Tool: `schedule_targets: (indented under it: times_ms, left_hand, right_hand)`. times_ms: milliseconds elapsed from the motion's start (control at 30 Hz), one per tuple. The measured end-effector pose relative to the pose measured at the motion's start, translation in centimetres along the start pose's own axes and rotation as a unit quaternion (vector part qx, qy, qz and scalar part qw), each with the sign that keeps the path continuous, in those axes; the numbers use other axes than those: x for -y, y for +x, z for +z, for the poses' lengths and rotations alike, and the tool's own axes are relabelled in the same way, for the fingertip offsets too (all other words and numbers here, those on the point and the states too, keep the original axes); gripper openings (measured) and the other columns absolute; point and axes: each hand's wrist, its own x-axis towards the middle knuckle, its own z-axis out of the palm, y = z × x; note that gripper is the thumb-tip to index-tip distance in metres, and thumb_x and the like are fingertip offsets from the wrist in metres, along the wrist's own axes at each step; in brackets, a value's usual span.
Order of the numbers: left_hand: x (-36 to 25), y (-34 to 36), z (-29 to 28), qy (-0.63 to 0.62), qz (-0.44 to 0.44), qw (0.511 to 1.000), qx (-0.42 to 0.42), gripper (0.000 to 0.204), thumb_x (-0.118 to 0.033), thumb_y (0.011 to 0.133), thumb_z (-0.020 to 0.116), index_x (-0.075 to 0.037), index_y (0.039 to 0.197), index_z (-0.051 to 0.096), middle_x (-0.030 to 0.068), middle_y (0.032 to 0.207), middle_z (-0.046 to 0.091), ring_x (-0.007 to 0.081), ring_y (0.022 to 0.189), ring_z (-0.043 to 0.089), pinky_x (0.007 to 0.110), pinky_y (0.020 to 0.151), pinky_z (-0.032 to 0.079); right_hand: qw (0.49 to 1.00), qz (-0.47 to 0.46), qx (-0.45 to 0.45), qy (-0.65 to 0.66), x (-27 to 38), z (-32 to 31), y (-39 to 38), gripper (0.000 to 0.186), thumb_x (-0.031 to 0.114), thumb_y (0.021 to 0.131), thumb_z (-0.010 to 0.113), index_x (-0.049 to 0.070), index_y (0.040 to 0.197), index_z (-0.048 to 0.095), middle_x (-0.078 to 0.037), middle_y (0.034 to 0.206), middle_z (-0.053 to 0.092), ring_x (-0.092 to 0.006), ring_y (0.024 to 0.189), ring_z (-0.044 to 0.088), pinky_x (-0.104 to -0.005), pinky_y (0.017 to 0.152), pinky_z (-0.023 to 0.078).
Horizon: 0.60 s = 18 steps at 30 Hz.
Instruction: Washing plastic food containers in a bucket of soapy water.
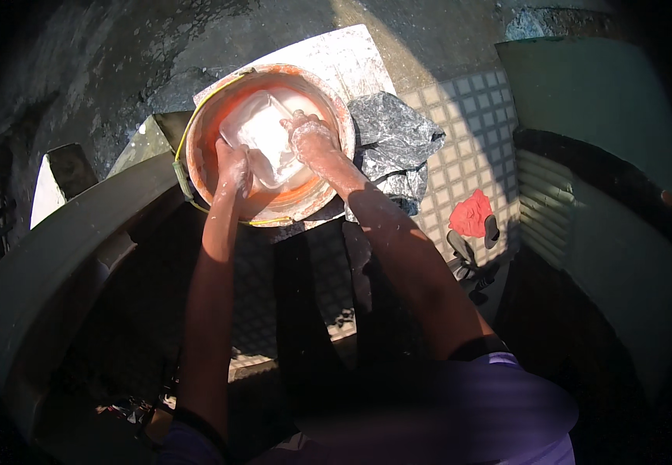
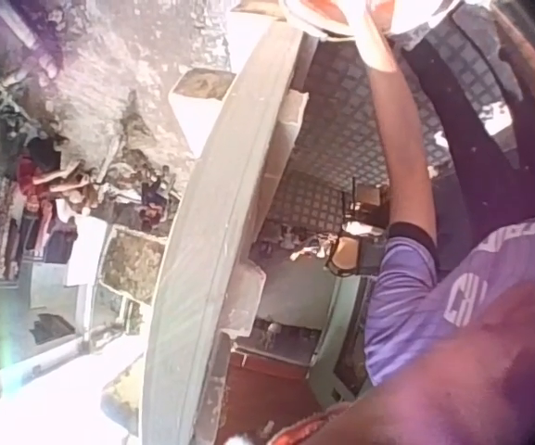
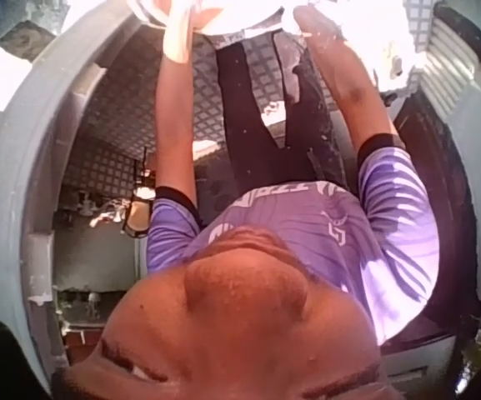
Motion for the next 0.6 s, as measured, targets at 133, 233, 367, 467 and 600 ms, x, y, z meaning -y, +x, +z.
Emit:
schedule_targets:
  times_ms: [133,233,367,467,600]
  left_hand:
    - [-2.2,-2.8,2.8,0.079,0.057,0.995,-0.002,0.072,0.01,0.069,0.051,0.002,0.137,0.028,0.0198,0.134,0.039,0.0302,0.124,0.043,0.034,0.106,0.033]
    - [-2.0,-2.3,0.7,0.139,0.051,0.989,-0.017,0.07,0.009,0.069,0.052,0.0,0.135,0.032,0.0206,0.133,0.043,0.0318,0.125,0.044,0.036,0.107,0.032]
    - [-2.8,-1.8,1.4,0.2,0.03,0.979,0.024,0.065,0.009,0.07,0.05,-0.002,0.133,0.039,0.0215,0.129,0.049,0.0334,0.123,0.047,0.037,0.106,0.034]
    - [-4.4,-2.5,0.9,0.246,0.08,0.965,0.04,0.059,0.007,0.072,0.05,-0.003,0.13,0.043,0.0229,0.123,0.054,0.0365,0.119,0.05,0.04,0.102,0.037]
    - [-5.2,-2.2,0.0,0.203,0.037,0.978,0.017,0.05,0.003,0.075,0.048,-0.002,0.124,0.047,0.0226,0.121,0.055,0.0381,0.115,0.053,0.041,0.098,0.04]
  right_hand:
    - [0.968,0.06,0.164,-0.181,0.3,0.2,0.8,0.038,0.016,0.077,0.065,0.007,0.114,0.062,-0.016,0.104,0.066,-0.0267,0.096,0.064,-0.0359,0.08,0.052]
    - [0.973,0.081,0.186,-0.112,2.0,1.5,1.6,0.03,0.015,0.077,0.064,0.005,0.105,0.067,-0.018,0.1,0.068,-0.027,0.09,0.066,-0.0365,0.078,0.054]
    - [0.99,0.086,0.105,0.036,-2.1,4.3,4.1,0.031,0.014,0.075,0.062,0.0,0.103,0.066,-0.023,0.099,0.066,-0.037,0.095,0.063,-0.0436,0.087,0.05]
    - [0.991,-0.009,-0.127,0.039,-2.5,6.0,4.1,0.03,0.016,0.075,0.063,0.0,0.1,0.066,-0.025,0.097,0.065,-0.0387,0.096,0.062,-0.0463,0.088,0.049]
    - [0.996,0.046,-0.076,0.029,-1.3,5.9,4.3,0.019,0.017,0.08,0.06,0.002,0.087,0.066,-0.024,0.083,0.065,-0.0416,0.079,0.063,-0.0479,0.078,0.052]
